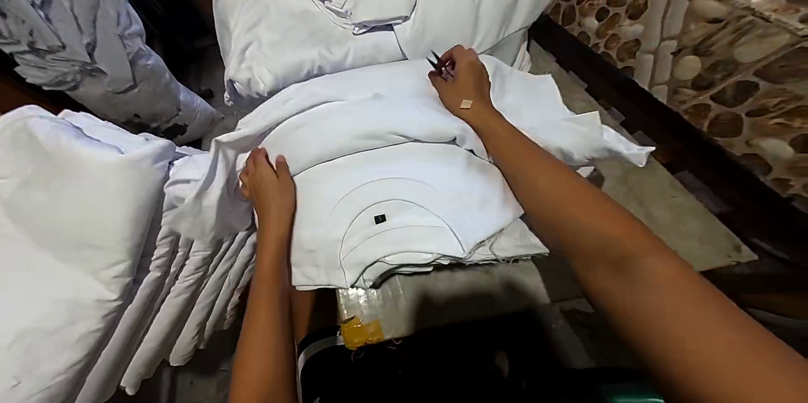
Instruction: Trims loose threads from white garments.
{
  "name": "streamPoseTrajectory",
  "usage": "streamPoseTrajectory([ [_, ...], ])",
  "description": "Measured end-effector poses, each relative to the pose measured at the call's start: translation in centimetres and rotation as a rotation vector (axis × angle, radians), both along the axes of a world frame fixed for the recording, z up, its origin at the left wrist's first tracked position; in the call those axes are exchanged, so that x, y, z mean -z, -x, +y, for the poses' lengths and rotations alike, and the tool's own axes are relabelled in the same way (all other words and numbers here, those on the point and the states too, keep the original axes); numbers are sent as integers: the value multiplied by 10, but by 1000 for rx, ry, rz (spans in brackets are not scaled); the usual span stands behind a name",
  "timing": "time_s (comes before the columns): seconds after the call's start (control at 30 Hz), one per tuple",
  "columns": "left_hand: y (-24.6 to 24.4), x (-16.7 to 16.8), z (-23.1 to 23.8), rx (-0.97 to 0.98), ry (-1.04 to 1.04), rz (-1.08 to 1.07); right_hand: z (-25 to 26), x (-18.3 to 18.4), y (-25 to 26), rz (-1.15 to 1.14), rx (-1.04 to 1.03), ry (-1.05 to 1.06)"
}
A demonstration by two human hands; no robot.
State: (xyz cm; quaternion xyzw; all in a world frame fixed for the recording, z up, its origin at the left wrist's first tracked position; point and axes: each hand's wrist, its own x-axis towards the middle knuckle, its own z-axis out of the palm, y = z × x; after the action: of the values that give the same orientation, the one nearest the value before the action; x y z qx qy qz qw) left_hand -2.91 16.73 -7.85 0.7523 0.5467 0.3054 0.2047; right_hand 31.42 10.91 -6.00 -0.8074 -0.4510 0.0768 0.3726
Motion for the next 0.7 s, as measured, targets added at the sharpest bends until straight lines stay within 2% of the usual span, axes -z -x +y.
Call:
streamPoseTrajectory([
  [0.07,-12,-22,-61,271,-221,-84,-19,-8,7,-16,37,-174],
  [0.13,-34,-26,-121,645,-272,-148,-54,-19,25,-12,21,-319],
  [0.2,-55,-26,-152,937,-311,-123,-99,-26,48,5,-46,-401],
  [0.27,-68,-35,-155,1123,-261,-238,-147,-25,72,84,-102,-463],
  [0.33,-74,-48,-146,1143,-232,-271,-179,-17,93,173,-56,-510],
  [0.4,-83,-49,-136,1044,-235,-288,-198,0,111,212,-14,-525],
  [0.5,-94,-41,-126,892,-61,-539,-209,16,142,250,2,-500],
  [0.6,-85,-47,-128,947,180,-677,-211,18,166,107,6,-464],
  [0.7,-75,-49,-133,1015,260,-744,-209,12,173,-3,-68,-446],
])
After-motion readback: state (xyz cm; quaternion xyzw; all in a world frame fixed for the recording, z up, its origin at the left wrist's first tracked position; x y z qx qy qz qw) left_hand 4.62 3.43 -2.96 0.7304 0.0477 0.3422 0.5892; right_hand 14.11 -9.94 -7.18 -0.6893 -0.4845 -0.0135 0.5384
